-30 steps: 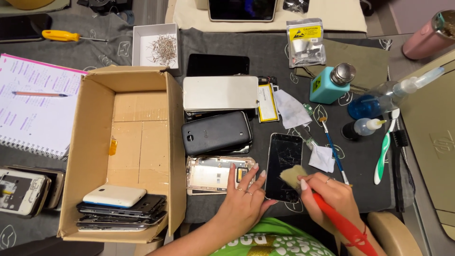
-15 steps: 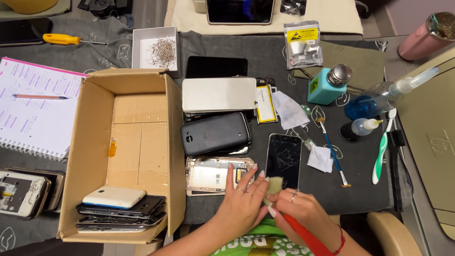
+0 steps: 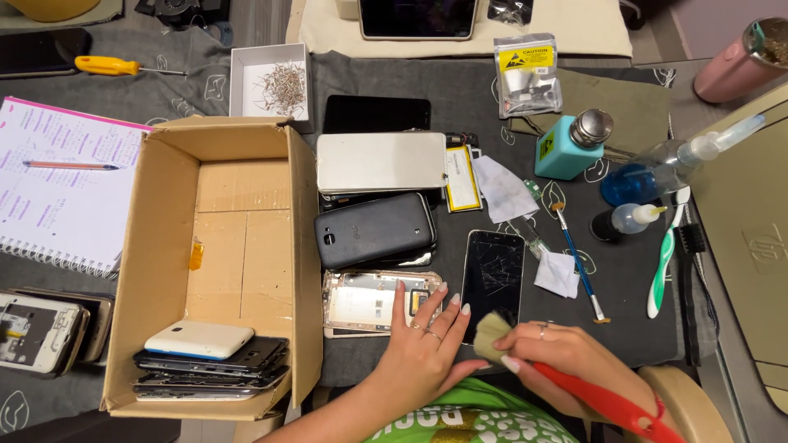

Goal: Cleaning the screen and back cover of a smartphone using a brush, cleaning liquid, and a cloth at a repair station.

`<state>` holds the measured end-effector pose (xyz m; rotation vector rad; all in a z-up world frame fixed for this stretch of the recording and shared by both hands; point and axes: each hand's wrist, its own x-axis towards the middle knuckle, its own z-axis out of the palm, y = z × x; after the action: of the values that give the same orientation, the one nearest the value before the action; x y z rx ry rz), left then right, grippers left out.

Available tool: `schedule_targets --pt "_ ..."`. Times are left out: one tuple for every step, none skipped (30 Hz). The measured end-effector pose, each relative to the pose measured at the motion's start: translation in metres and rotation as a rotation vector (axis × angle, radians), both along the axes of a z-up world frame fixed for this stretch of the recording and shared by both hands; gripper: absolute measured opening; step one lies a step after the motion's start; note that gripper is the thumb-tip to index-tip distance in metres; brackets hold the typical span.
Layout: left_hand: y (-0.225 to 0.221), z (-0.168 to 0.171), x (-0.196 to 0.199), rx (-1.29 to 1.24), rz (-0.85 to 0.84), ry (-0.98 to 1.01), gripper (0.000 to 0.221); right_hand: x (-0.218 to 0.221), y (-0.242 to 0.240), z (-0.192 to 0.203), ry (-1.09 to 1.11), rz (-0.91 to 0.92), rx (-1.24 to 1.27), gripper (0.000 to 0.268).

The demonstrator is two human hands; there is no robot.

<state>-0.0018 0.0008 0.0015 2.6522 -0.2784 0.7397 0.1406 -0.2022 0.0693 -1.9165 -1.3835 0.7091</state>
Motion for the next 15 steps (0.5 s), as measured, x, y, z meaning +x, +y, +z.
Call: schedule_targets --pt "0.0 -0.001 0.0 -0.001 0.0 0.001 0.067 0.003 -0.004 0.001 0.001 0.0 -0.001 0.015" --pt "0.0 -0.001 0.0 0.001 0.0 0.003 0.064 0.005 -0.007 0.001 0.034 0.02 -0.03 0.015" --pt "0.0 -0.001 0.0 0.005 0.003 0.002 0.061 0.009 -0.01 0.002 0.063 0.044 -0.059 0.017" --pt "0.0 -0.001 0.001 0.005 0.008 0.0 0.061 0.011 -0.01 0.007 0.062 0.049 -0.059 0.017" --pt "0.0 0.0 0.0 0.012 0.015 -0.007 0.059 0.012 -0.011 0.012 0.063 0.037 -0.09 0.021" --pt "-0.001 0.001 0.0 0.02 0.022 -0.015 0.057 0.013 -0.011 0.016 0.065 0.025 -0.12 0.025" --pt "-0.001 0.0 0.001 0.019 0.02 -0.016 0.057 0.013 -0.012 0.019 0.065 0.024 -0.121 0.025" --pt "-0.001 -0.001 0.001 0.017 0.024 -0.017 0.056 0.014 -0.012 0.021 0.064 -0.015 -0.127 0.025" --pt "-0.001 -0.002 0.001 0.016 0.028 -0.018 0.054 0.014 -0.012 0.024 0.063 -0.053 -0.132 0.028" --pt "-0.001 -0.002 0.001 0.016 0.028 -0.018 0.054 0.016 -0.016 0.021 0.063 -0.053 -0.132 0.028" --pt "-0.001 -0.002 0.002 0.013 0.031 -0.026 0.05 0.019 -0.02 0.017 -0.029 -0.061 -0.104 0.03" --pt "-0.002 -0.002 0.002 0.011 0.033 -0.035 0.046 0.021 -0.024 0.014 -0.12 -0.069 -0.076 0.033" --pt "-0.001 -0.002 0.002 0.011 0.034 -0.035 0.046 0.02 -0.022 0.016 -0.12 -0.068 -0.076 0.033" --pt "-0.001 -0.003 0.002 0.016 0.031 -0.026 0.046 0.019 -0.021 0.017 -0.069 -0.224 0.05 0.028" --pt "-0.001 -0.003 0.002 0.022 0.029 -0.014 0.046 0.018 -0.019 0.019 -0.016 -0.379 0.175 0.026"
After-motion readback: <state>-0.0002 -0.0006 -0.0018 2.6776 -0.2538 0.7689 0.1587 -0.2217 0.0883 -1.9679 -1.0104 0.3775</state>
